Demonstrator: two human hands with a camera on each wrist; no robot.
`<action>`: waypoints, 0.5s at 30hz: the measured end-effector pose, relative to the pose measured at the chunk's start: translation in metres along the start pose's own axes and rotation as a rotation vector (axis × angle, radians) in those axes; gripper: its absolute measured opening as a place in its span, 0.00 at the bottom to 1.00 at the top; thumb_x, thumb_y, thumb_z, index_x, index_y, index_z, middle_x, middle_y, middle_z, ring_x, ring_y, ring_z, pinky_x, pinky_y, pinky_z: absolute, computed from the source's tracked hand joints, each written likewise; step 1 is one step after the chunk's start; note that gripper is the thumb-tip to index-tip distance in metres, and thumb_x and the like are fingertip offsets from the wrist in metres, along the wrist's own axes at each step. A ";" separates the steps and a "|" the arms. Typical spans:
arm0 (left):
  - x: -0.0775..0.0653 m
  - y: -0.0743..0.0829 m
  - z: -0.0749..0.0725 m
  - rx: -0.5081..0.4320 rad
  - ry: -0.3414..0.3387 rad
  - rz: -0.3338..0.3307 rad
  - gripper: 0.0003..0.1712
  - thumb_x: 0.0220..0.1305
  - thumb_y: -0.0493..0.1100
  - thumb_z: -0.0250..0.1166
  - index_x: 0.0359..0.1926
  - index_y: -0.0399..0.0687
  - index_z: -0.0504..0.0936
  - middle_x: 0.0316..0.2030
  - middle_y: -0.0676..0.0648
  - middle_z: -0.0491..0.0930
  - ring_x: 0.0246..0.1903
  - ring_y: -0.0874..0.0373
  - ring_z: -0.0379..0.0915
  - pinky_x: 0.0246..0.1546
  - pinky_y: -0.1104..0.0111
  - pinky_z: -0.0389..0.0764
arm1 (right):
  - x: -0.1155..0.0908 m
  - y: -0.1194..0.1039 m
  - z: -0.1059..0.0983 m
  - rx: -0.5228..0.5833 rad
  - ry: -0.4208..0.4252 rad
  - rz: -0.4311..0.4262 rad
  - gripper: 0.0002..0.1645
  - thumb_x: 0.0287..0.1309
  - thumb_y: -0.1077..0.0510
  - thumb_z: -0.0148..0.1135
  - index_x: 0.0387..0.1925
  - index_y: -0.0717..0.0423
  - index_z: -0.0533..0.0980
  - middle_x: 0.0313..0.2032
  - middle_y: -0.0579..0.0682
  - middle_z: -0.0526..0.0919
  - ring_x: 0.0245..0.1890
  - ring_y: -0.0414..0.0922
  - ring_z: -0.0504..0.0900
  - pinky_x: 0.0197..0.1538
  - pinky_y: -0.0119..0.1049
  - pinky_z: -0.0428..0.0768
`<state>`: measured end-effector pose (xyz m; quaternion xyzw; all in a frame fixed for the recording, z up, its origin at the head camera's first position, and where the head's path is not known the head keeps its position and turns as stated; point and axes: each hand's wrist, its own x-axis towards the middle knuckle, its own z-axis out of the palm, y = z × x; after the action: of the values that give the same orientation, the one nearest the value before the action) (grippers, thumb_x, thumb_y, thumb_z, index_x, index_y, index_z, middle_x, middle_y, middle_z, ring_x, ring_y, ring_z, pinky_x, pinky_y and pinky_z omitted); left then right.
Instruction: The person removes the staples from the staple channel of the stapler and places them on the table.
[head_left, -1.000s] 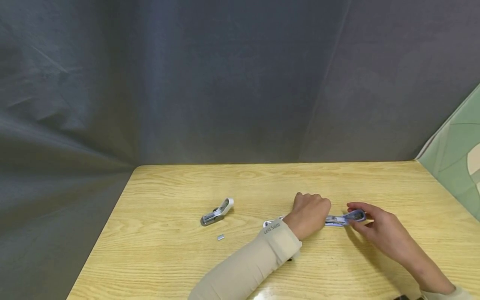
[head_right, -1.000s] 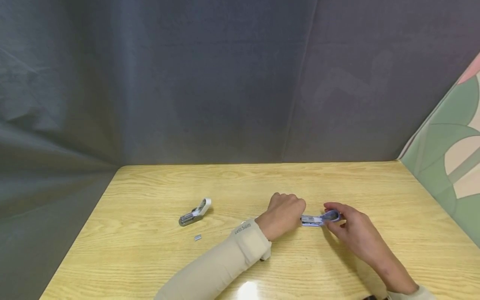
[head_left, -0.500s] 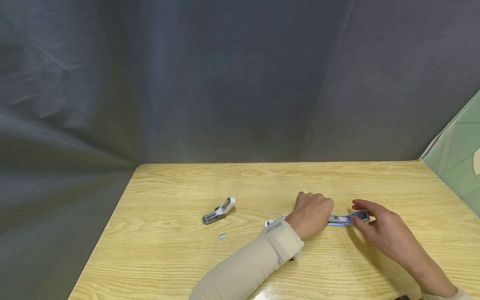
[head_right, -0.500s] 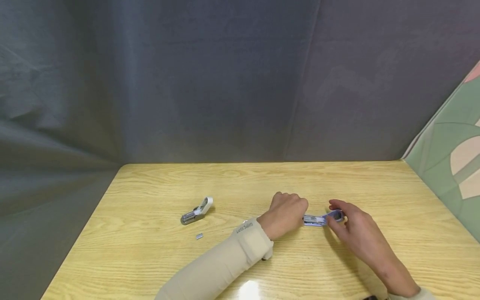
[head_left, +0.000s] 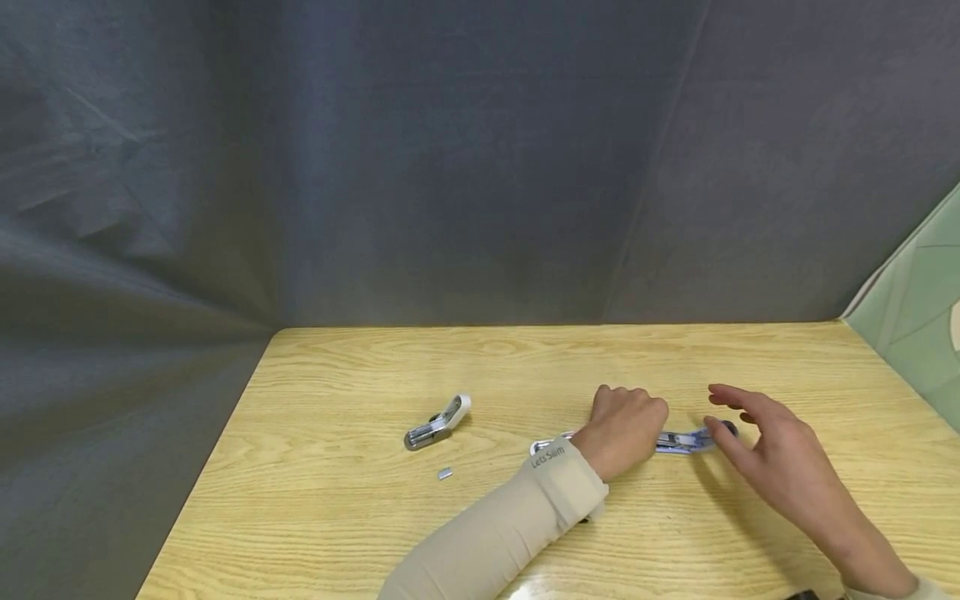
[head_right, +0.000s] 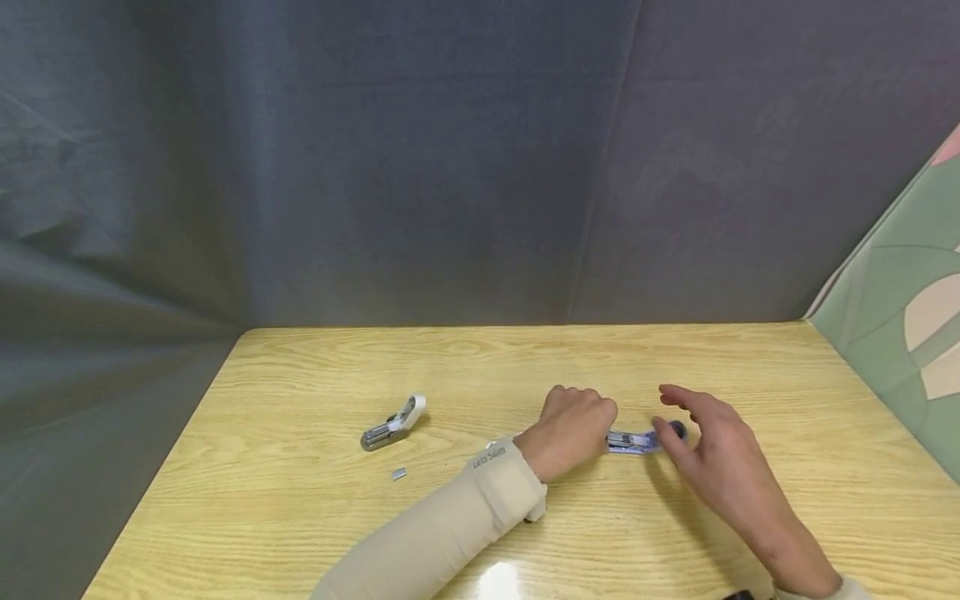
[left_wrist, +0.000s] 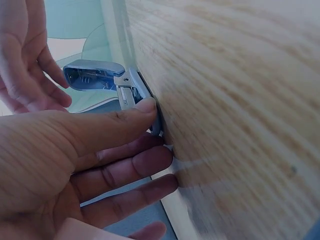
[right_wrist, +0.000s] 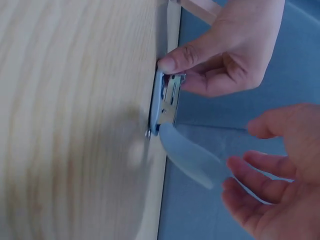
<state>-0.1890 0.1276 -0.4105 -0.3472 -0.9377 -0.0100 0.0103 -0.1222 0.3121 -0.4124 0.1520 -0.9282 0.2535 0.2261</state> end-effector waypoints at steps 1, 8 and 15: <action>0.000 0.000 0.000 -0.001 -0.004 -0.002 0.18 0.66 0.41 0.71 0.21 0.63 0.77 0.17 0.60 0.70 0.19 0.64 0.63 0.25 0.67 0.66 | 0.001 -0.002 0.001 -0.006 0.009 -0.011 0.24 0.59 0.67 0.72 0.57 0.67 0.78 0.49 0.62 0.84 0.43 0.61 0.81 0.40 0.20 0.70; 0.000 0.000 0.001 -0.006 0.007 0.004 0.17 0.67 0.41 0.70 0.22 0.63 0.77 0.17 0.60 0.70 0.20 0.65 0.64 0.26 0.66 0.67 | 0.005 -0.013 0.004 -0.017 0.030 -0.044 0.21 0.59 0.67 0.72 0.54 0.64 0.80 0.45 0.58 0.86 0.40 0.52 0.82 0.35 0.22 0.72; -0.001 -0.001 0.002 -0.002 0.020 0.006 0.17 0.67 0.41 0.70 0.23 0.63 0.77 0.17 0.60 0.70 0.20 0.65 0.64 0.25 0.66 0.67 | 0.005 -0.020 0.010 0.048 -0.027 -0.041 0.19 0.58 0.71 0.71 0.52 0.63 0.81 0.41 0.51 0.86 0.36 0.36 0.83 0.34 0.21 0.76</action>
<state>-0.1885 0.1264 -0.4121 -0.3498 -0.9365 -0.0142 0.0192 -0.1216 0.2893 -0.4095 0.1799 -0.9215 0.2691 0.2147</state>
